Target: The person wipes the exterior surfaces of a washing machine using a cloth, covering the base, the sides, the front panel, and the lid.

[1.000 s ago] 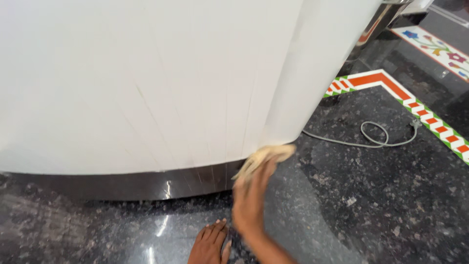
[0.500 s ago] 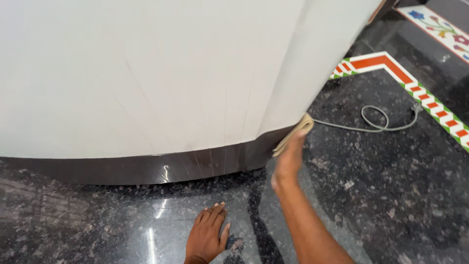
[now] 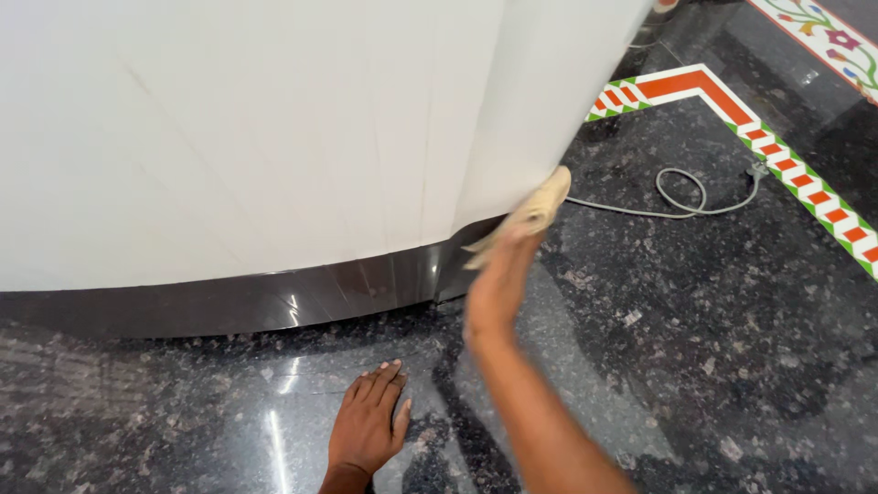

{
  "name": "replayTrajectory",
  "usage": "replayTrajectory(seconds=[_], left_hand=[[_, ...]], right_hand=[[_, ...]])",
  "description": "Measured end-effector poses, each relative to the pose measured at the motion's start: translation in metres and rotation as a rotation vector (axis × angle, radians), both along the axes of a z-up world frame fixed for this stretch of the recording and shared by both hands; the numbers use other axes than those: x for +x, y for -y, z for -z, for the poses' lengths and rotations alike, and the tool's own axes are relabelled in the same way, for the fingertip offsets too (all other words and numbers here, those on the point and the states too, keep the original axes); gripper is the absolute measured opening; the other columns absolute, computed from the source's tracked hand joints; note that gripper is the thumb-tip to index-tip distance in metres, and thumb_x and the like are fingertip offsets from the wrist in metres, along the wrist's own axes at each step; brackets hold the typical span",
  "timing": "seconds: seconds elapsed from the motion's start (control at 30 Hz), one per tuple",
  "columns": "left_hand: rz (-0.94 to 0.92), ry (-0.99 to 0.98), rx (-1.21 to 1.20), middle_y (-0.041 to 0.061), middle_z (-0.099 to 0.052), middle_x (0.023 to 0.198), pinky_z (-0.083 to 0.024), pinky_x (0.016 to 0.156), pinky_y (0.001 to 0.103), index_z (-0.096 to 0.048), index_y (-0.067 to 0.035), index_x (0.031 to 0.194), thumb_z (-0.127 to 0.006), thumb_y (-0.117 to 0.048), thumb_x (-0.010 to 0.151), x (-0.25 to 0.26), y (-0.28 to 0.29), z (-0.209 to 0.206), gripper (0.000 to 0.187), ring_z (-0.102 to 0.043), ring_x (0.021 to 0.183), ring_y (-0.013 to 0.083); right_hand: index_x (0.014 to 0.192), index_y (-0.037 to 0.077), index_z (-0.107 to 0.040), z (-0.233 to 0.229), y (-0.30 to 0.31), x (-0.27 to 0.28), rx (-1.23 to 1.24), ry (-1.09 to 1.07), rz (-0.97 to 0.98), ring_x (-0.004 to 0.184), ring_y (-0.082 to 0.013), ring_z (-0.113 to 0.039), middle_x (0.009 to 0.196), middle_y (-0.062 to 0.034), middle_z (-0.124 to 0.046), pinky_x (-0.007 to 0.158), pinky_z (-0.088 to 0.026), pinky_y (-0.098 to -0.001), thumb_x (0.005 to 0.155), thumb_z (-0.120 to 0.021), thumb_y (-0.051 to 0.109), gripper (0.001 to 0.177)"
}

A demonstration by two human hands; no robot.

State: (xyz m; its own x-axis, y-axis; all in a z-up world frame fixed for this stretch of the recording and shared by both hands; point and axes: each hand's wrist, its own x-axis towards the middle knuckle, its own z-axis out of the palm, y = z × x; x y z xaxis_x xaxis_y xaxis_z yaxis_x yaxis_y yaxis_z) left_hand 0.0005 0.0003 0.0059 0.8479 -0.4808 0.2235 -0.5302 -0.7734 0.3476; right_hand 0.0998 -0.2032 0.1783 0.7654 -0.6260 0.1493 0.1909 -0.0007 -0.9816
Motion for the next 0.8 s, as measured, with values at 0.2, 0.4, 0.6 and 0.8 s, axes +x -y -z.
replayTrajectory(seconds=[0.2, 0.4, 0.6, 0.8], left_hand=[[0.003, 0.012, -0.019, 0.01, -0.055, 0.144, -0.033, 0.114, 0.047, -0.063, -0.006, 0.125, -0.054, -0.032, 0.094, 0.001, -0.001, -0.001, 0.041, -0.048, 0.135, 0.0302], [0.004, 0.014, 0.0, 0.011, -0.056, 0.142, -0.035, 0.112, 0.047, -0.063, -0.005, 0.126, -0.056, -0.032, 0.092, 0.0, -0.001, 0.001, 0.044, -0.049, 0.132, 0.0321], [0.003, 0.012, -0.006, 0.011, -0.056, 0.142, -0.034, 0.113, 0.047, -0.063, -0.006, 0.126, -0.054, -0.032, 0.093, 0.0, -0.001, 0.003, 0.042, -0.049, 0.133, 0.031], [-0.021, 0.015, -0.015, 0.01, -0.055, 0.144, -0.034, 0.115, 0.047, -0.064, -0.007, 0.125, -0.053, -0.033, 0.095, -0.004, 0.0, 0.004, 0.041, -0.049, 0.134, 0.0288]], right_hand=[[0.164, 0.011, -0.003, 0.03, 0.009, -0.002, 0.25, -0.171, -0.101, 0.156, -0.0319, -0.019, 0.171, -0.0168, -0.012, 0.124, -0.017, -0.0463, 0.099, -0.023, 0.062, 0.085], [0.164, 0.005, 0.009, 0.034, -0.057, -0.05, -0.445, -0.007, -0.298, 0.162, -0.0379, 0.015, 0.174, -0.0209, 0.016, 0.131, 0.002, -0.0504, 0.109, -0.02, 0.062, 0.084], [0.165, 0.009, 0.017, 0.006, -0.022, -0.011, -0.108, -0.024, -0.044, 0.159, -0.031, -0.003, 0.173, -0.0166, 0.012, 0.128, -0.01, -0.0432, 0.1, -0.017, 0.069, 0.095], [0.159, -0.002, -0.028, 0.047, 0.052, 0.038, 0.481, -0.063, -0.097, 0.152, -0.0295, -0.033, 0.167, -0.0184, -0.033, 0.123, -0.022, -0.0417, 0.094, -0.027, 0.076, 0.101]])
